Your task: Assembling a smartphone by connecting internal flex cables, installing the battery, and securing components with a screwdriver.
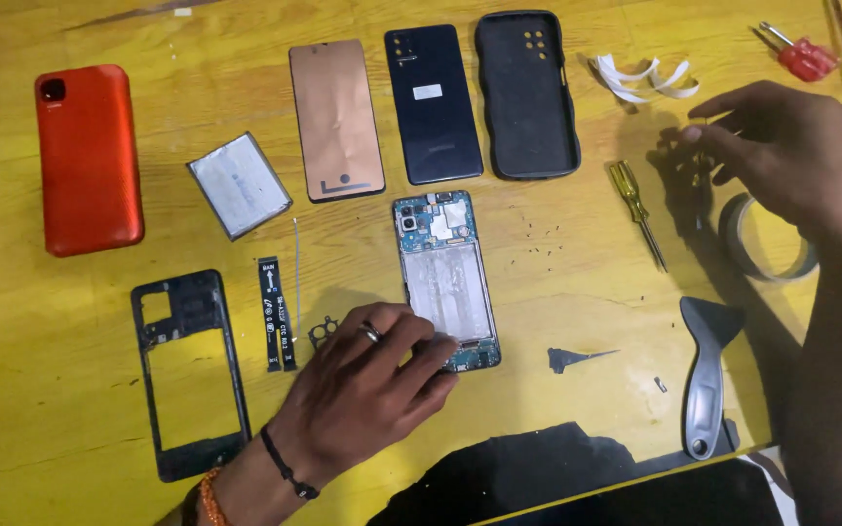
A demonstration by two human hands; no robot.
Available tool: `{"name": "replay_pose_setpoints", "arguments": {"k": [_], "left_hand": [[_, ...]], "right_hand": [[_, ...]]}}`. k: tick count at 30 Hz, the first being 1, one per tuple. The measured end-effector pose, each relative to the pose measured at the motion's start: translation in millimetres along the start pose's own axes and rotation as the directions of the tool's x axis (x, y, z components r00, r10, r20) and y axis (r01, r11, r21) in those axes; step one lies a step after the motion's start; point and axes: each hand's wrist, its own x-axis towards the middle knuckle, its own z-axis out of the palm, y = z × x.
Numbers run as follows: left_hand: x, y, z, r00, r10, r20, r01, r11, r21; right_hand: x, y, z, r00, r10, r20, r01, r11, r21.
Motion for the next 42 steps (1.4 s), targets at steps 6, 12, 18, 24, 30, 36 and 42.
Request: {"name": "replay_pose_setpoints", "arguments": {"k": [6,12,18,24,30,36,42], "left_hand": [[1,2,0,1.000,-0.010,0.002,0.010,1.000,-0.026],[0,2,-1,1.000,-0.004,0.000,0.004,1.000,-0.019],[3,2,-5,1.000,0.021,0.015,-0.022,0.999,0.030],[4,1,-5,0.999,0.021,0.032,-0.023,0.998,0.050],[-2,1,-3,0.994,0.032,0.100,-0.041,0.995,0.092],[-2,0,-2,0.994,0.029,0.104,-0.032,0.999,0.034],[1,-1,-4,0.996,0.031,0.088,-0.032,1.000,0.001]], "right_hand": [[-9,-24,-3,0.983,0.169,0.067,-0.168,0.985,-0.026],[-16,-34,-6,0.977,0.174,0.121,-0.170,0.984,-0.045],[-40,-75,-1,0.947,0.185,0.263,-0.170,0.982,-0.079],[-47,-78,14,0.953,0.101,0.284,-0.080,0.993,-0.083],[-45,-61,23,0.963,-0.017,0.268,0.046,0.994,-0.101],[-44,-60,21,0.967,-0.045,0.249,0.065,0.995,-0.073],[-54,-42,-6,0.922,-0.124,0.368,0.242,0.925,-0.293]]}}
